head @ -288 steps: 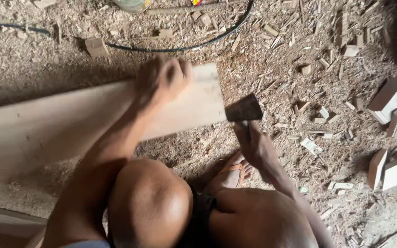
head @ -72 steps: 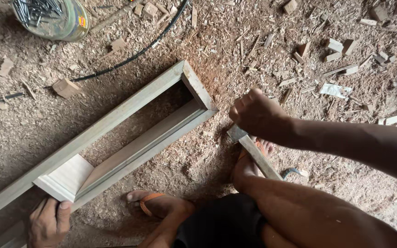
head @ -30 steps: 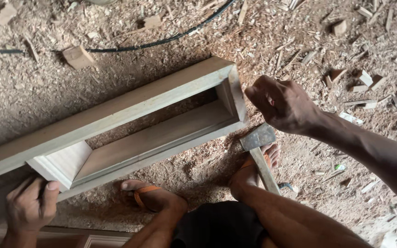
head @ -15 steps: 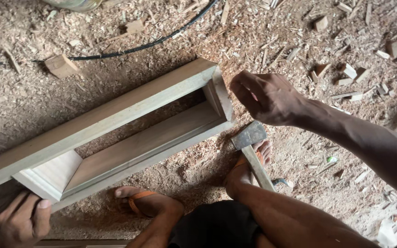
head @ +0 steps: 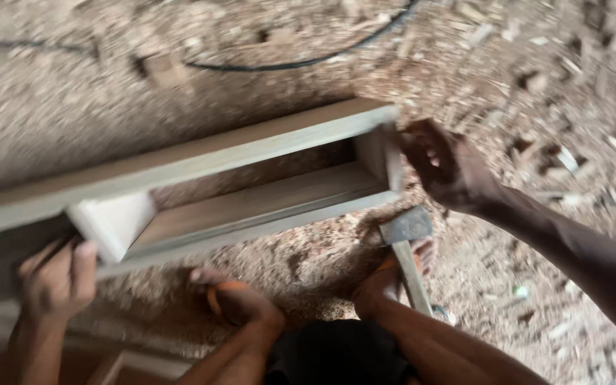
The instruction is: The person sits on the floor of a woodworking shop and assembles a long wooden frame, tapping pieces into the joints with a small hatchet used as a hammer. They position boards, drive parts flush, pick up loose blocks from the ground, and finally lift and reposition the assembled frame.
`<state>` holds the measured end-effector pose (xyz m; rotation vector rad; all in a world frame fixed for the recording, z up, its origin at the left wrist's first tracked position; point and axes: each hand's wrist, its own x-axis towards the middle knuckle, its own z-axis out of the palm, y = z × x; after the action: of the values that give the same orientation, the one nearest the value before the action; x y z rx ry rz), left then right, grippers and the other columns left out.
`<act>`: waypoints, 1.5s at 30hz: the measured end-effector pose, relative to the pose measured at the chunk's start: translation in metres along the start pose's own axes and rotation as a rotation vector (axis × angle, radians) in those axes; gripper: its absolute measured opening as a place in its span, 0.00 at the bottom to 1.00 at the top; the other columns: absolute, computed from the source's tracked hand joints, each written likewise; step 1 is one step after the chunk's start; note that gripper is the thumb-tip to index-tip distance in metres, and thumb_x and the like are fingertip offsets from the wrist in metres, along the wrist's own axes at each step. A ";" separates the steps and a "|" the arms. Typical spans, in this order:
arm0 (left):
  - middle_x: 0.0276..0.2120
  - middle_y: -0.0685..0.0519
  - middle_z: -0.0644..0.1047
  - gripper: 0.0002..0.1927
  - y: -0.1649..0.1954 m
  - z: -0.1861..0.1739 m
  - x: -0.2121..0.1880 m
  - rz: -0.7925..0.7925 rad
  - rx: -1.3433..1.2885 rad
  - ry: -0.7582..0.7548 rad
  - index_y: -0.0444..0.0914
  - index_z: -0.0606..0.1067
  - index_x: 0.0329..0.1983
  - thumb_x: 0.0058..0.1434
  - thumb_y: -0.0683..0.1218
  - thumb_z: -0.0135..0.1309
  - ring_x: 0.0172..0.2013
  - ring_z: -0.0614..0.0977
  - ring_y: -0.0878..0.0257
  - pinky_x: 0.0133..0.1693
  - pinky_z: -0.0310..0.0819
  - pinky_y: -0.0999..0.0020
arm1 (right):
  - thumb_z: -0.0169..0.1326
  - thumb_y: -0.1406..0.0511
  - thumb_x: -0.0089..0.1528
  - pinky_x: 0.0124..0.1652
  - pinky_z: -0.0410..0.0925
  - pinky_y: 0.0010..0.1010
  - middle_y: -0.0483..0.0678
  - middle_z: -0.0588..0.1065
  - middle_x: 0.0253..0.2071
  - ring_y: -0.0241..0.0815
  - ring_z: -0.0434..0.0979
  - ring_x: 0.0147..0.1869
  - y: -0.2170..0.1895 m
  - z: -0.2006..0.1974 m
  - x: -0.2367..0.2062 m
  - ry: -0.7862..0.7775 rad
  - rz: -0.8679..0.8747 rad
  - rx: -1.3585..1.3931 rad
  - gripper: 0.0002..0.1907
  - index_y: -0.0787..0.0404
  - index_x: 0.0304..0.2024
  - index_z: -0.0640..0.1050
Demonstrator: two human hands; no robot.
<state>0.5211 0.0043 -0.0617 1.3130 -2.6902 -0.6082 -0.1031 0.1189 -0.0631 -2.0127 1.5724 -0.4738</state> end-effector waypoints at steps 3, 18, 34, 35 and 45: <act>0.38 0.38 0.72 0.12 -0.015 0.000 0.009 0.577 0.143 0.412 0.29 0.66 0.56 0.71 0.32 0.50 0.30 0.80 0.43 0.32 0.78 0.52 | 0.50 0.60 0.69 0.31 0.76 0.42 0.58 0.79 0.41 0.51 0.83 0.37 -0.023 -0.002 0.020 -0.124 0.365 0.075 0.19 0.67 0.56 0.69; 0.16 0.54 0.66 0.22 -0.020 -0.009 -0.008 -0.009 -0.287 0.365 0.37 0.68 0.20 0.73 0.45 0.50 0.16 0.67 0.64 0.18 0.57 0.63 | 0.44 0.62 0.72 0.38 0.76 0.42 0.58 0.78 0.36 0.49 0.81 0.37 -0.020 -0.001 0.047 -0.430 0.620 0.054 0.11 0.64 0.49 0.71; 0.13 0.59 0.71 0.20 0.033 0.008 -0.058 0.135 -0.521 0.454 0.43 0.74 0.19 0.69 0.49 0.49 0.12 0.69 0.71 0.15 0.63 0.72 | 0.42 0.60 0.72 0.29 0.76 0.38 0.57 0.75 0.30 0.47 0.81 0.30 -0.027 0.004 0.048 -0.424 0.460 -0.058 0.12 0.63 0.43 0.68; 0.16 0.56 0.74 0.17 0.040 0.010 -0.063 0.067 -0.569 0.348 0.42 0.77 0.24 0.69 0.50 0.49 0.15 0.73 0.69 0.17 0.68 0.71 | 0.41 0.60 0.72 0.29 0.76 0.38 0.57 0.75 0.31 0.48 0.80 0.31 -0.027 0.005 0.049 -0.429 0.475 -0.064 0.12 0.63 0.44 0.68; 0.49 0.33 0.79 0.47 0.032 -0.015 -0.045 -0.968 -2.082 -0.027 0.24 0.67 0.62 0.62 0.71 0.41 0.46 0.84 0.48 0.52 0.77 0.57 | 0.41 0.56 0.72 0.45 0.77 0.48 0.63 0.77 0.50 0.55 0.81 0.46 -0.034 -0.002 0.058 -0.441 0.486 -0.073 0.16 0.62 0.52 0.68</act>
<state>0.5299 0.0522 -0.0314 1.2725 -0.0845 -2.2187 -0.0632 0.0688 -0.0443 -1.5583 1.7177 0.2040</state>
